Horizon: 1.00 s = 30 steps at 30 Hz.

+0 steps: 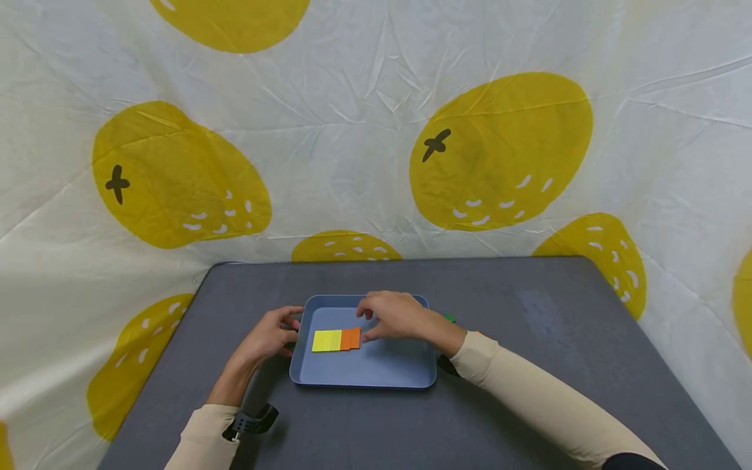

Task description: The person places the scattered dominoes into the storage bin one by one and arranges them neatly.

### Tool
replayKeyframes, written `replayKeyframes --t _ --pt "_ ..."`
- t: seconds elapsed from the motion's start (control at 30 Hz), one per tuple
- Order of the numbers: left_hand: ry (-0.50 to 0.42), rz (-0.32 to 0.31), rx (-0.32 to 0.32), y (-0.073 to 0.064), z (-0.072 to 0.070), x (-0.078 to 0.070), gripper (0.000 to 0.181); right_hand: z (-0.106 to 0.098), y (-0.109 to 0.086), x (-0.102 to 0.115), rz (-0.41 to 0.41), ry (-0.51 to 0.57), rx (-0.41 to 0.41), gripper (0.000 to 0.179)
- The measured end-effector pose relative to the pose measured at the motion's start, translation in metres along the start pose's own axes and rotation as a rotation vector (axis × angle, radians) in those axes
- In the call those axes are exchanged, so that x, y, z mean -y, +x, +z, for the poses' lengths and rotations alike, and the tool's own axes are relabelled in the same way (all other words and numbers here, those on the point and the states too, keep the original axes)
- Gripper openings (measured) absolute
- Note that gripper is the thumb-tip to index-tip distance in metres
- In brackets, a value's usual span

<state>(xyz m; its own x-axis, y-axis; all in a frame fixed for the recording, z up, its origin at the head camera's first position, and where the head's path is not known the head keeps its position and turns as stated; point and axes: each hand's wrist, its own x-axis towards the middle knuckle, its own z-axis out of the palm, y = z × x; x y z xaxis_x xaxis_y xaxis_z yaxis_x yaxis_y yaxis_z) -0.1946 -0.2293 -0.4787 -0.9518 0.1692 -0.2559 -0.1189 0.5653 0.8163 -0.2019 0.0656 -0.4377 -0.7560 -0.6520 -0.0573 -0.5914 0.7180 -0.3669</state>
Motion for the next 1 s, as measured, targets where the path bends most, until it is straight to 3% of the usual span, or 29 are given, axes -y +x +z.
replayKeyframes --t 1.0 --pt "0.008 0.005 -0.002 0.001 0.002 0.002 0.059 -0.017 -0.073 -0.054 0.047 0.130 -0.144 0.034"
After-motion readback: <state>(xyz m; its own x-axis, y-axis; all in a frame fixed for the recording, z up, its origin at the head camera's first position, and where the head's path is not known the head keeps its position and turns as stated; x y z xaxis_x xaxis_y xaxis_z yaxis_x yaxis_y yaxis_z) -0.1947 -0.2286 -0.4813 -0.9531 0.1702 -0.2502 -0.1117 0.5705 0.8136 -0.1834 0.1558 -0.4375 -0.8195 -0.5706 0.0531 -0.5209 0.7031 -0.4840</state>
